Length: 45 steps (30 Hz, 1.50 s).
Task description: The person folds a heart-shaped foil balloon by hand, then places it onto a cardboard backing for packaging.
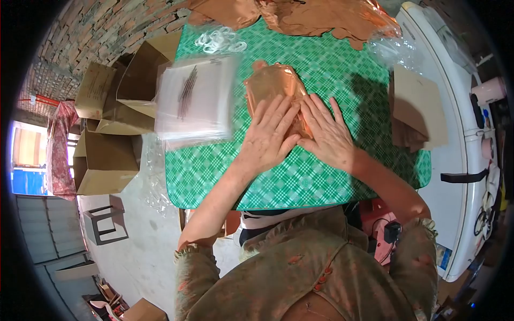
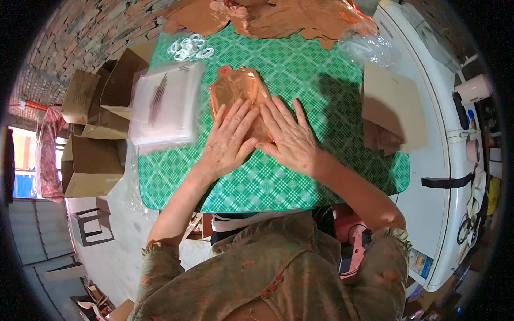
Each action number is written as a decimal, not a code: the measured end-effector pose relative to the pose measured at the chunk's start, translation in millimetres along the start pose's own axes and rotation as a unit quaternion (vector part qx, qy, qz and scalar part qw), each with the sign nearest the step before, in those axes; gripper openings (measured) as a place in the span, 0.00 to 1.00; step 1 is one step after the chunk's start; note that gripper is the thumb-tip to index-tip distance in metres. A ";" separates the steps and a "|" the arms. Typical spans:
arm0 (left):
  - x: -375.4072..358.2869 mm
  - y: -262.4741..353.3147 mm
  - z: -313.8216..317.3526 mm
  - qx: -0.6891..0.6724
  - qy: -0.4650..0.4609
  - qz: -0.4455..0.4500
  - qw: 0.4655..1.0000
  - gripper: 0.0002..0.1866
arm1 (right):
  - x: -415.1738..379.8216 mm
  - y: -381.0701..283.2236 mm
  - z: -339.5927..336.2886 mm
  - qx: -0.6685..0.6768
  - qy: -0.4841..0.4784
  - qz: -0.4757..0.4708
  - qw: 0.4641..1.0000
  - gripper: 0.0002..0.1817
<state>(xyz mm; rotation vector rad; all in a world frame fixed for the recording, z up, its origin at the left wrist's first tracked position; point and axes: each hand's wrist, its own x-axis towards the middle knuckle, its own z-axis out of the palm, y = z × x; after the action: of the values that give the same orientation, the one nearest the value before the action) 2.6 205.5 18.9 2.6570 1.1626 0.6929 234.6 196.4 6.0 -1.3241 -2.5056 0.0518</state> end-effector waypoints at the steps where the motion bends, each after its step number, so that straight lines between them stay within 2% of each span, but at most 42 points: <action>1: 0.0 1.7 -4.0 0.008 0.012 0.000 1.000 0.34 | -1.2 0.3 1.0 -0.002 0.002 0.002 1.000 0.48; 4: 1.3 1.3 -4.5 0.033 0.042 0.012 0.998 0.35 | 0.8 -2.2 -0.4 0.014 0.062 0.006 0.998 0.44; 7: 1.8 -1.3 -2.1 0.040 0.046 0.015 0.998 0.35 | 14.6 2.3 -17.4 0.066 0.105 0.029 0.992 0.34; 10: 5.1 -0.9 -2.1 0.035 0.042 0.014 0.998 0.34 | 36.8 18.9 -18.8 0.177 0.109 0.097 0.973 0.24; 11: 6.5 -0.6 -2.2 0.033 0.041 0.014 0.999 0.34 | 48.5 27.2 -15.8 0.173 0.143 0.098 0.970 0.18; 13: 9.3 -1.2 -2.9 0.023 0.018 0.006 1.000 0.34 | 69.4 37.3 -17.6 0.242 0.078 0.162 0.953 0.16; 14: 10.7 -2.0 -3.4 0.019 0.006 0.003 1.000 0.33 | 79.5 44.1 -18.2 0.276 0.045 0.193 0.940 0.15; 15: 12.0 -2.6 -3.1 0.016 0.004 0.006 1.000 0.34 | 87.9 56.4 -5.4 0.289 0.065 0.167 0.940 0.17; 18: 14.0 -5.2 1.1 0.013 -0.007 0.014 1.000 0.35 | 113.8 61.6 -17.6 0.308 -0.062 0.234 0.920 0.19; 21: 12.9 -7.3 6.5 0.020 -0.022 0.018 0.999 0.35 | 125.4 63.5 -24.4 0.306 -0.129 0.250 0.910 0.21; 24: 12.7 -8.3 9.2 0.027 -0.026 0.019 0.999 0.34 | 125.6 60.4 -27.2 0.301 -0.116 0.237 0.916 0.22; 27: 12.1 -8.5 10.0 0.029 -0.026 0.019 0.999 0.34 | 125.5 61.1 -19.8 0.252 -0.047 0.189 0.948 0.22; 39: 11.6 -7.9 10.9 0.037 -0.029 0.023 0.999 0.33 | 133.7 60.0 -12.3 0.330 -0.083 0.233 0.911 0.16; 45: 15.7 -6.7 2.5 0.031 -0.042 0.032 0.998 0.33 | 142.2 61.5 -13.4 0.353 -0.133 0.263 0.888 0.12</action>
<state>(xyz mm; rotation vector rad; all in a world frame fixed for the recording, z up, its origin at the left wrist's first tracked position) 8.8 221.6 20.0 2.7569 1.0997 0.5583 212.7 345.6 43.7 -1.6508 -1.8894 1.2046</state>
